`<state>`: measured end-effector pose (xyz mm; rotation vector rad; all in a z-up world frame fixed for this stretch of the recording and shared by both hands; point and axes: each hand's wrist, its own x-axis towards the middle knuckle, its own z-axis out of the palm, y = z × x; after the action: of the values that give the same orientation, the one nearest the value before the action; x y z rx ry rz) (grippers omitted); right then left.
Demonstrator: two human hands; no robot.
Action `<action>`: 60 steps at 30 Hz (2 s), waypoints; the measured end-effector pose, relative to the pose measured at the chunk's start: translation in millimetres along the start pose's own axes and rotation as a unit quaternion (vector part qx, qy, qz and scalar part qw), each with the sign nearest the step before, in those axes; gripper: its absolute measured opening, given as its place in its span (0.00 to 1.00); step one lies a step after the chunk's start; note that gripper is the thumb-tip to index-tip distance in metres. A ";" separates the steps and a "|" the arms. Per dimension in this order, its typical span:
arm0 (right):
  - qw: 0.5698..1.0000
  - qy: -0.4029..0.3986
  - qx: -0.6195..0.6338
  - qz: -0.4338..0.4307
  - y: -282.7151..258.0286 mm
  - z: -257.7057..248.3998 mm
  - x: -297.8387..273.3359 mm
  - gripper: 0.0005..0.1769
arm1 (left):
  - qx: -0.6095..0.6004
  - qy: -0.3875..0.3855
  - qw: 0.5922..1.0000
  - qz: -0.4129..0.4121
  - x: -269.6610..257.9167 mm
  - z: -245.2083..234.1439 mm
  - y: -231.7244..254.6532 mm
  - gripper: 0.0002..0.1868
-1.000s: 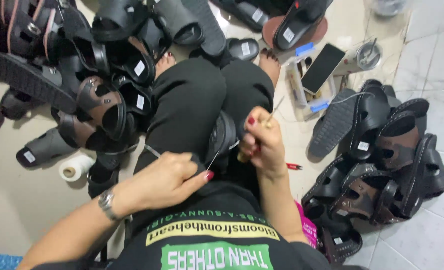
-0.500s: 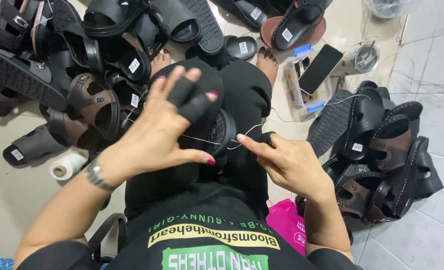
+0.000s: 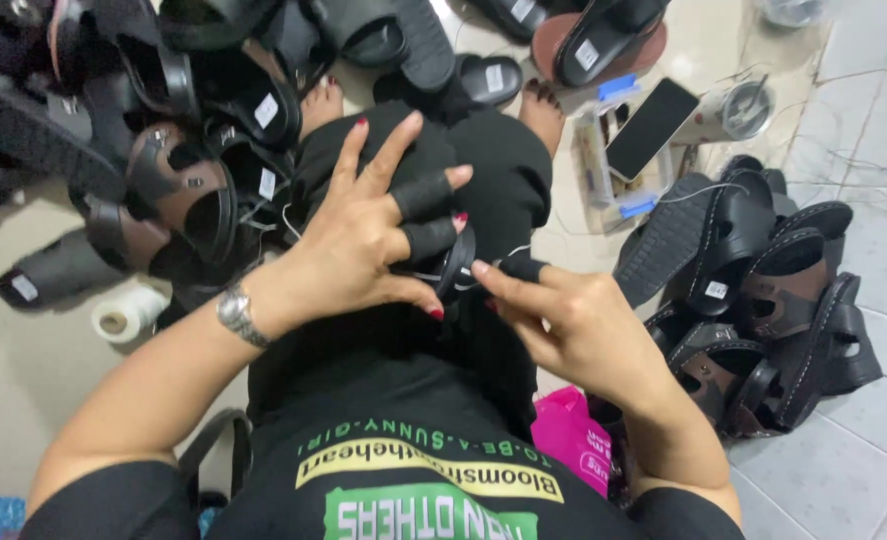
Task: Hand-stitching the sole of a black sandal using a needle and thread for repair.
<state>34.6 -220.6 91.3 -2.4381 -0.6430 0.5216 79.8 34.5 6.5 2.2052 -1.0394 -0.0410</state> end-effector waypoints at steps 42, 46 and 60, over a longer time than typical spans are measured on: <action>0.971 0.206 -0.100 -0.071 20.5 59.9 -7.4 0.17 | -0.311 0.187 0.874 -0.322 -32.7 9.8 85.3 0.13; 0.970 0.204 -0.104 -0.086 17.3 55.3 -4.5 0.15 | -0.433 0.173 0.787 -0.405 -29.1 12.6 78.9 0.10; 0.980 0.013 -0.192 0.045 3.6 -6.4 -77.6 0.31 | -0.133 0.203 0.933 -0.264 -37.4 28.7 79.3 0.36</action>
<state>-23.8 -268.2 111.1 -2.8432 -0.6746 0.4311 -7.3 8.9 22.7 2.0592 -0.1861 0.0336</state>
